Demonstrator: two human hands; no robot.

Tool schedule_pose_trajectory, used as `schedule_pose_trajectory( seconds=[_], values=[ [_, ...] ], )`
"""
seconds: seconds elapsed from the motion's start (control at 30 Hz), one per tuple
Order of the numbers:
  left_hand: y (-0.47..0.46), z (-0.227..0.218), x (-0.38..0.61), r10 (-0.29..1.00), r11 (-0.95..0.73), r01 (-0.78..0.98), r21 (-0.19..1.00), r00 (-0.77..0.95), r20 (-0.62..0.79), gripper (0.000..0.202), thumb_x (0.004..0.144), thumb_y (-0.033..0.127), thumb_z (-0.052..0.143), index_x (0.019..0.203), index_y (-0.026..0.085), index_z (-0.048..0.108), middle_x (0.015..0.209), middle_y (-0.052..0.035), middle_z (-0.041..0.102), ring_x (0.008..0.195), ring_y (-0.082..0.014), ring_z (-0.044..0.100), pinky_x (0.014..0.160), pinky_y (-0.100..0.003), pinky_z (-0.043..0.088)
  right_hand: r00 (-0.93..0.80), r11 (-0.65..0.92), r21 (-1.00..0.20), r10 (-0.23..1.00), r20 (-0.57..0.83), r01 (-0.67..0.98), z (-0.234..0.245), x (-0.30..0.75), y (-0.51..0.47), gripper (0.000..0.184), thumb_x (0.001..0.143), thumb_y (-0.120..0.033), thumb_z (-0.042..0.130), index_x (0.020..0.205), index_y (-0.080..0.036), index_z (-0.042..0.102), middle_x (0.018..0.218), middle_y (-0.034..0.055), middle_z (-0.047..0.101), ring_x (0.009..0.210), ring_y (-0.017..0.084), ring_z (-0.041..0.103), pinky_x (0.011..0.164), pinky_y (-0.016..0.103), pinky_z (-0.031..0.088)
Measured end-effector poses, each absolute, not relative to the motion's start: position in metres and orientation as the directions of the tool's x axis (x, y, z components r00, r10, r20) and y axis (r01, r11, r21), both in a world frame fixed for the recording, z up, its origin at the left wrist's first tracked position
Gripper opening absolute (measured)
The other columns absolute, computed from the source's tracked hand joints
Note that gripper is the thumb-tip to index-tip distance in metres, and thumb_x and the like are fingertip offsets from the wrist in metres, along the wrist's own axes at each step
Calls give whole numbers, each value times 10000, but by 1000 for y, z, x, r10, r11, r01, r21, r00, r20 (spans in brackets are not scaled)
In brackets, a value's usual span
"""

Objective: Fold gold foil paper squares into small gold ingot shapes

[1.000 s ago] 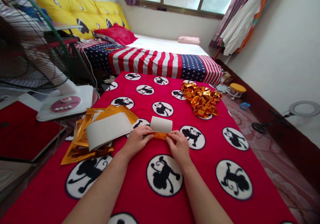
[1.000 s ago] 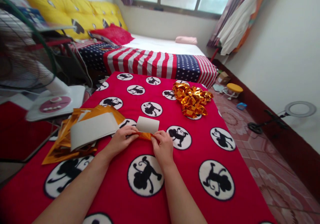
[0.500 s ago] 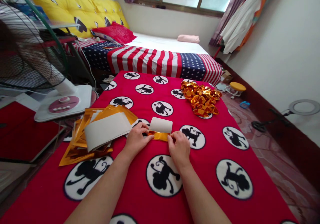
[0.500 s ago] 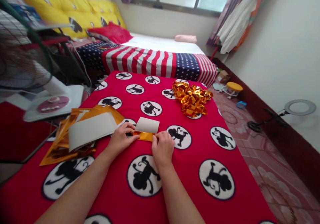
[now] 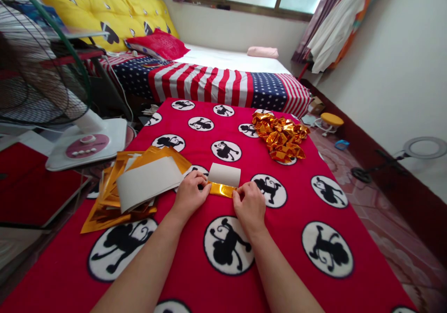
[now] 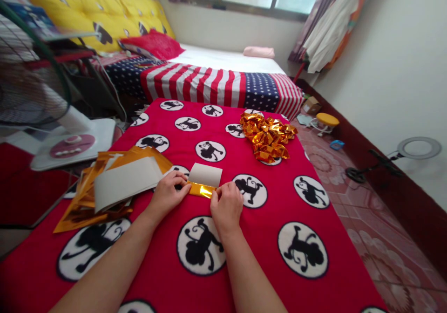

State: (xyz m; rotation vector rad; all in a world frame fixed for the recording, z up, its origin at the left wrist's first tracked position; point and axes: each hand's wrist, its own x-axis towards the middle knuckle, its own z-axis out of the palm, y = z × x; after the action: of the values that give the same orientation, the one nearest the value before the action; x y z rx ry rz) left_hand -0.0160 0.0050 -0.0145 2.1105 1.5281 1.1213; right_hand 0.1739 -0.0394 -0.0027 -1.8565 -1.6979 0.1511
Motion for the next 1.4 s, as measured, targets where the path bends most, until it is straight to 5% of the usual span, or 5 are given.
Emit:
schedule_pose_trajectory(
  seconds=[1.4],
  values=[
    [5, -17, -15, 915, -353, 681, 642, 108, 390, 208, 782, 191, 615, 584, 186, 550, 832, -40, 611, 831, -182, 601, 806, -330, 483, 188, -104, -348, 958, 218, 932, 5, 170, -37, 156, 867, -193, 543, 732, -171, 616, 881, 53, 589, 811, 171, 542, 740, 288, 359]
  ],
)
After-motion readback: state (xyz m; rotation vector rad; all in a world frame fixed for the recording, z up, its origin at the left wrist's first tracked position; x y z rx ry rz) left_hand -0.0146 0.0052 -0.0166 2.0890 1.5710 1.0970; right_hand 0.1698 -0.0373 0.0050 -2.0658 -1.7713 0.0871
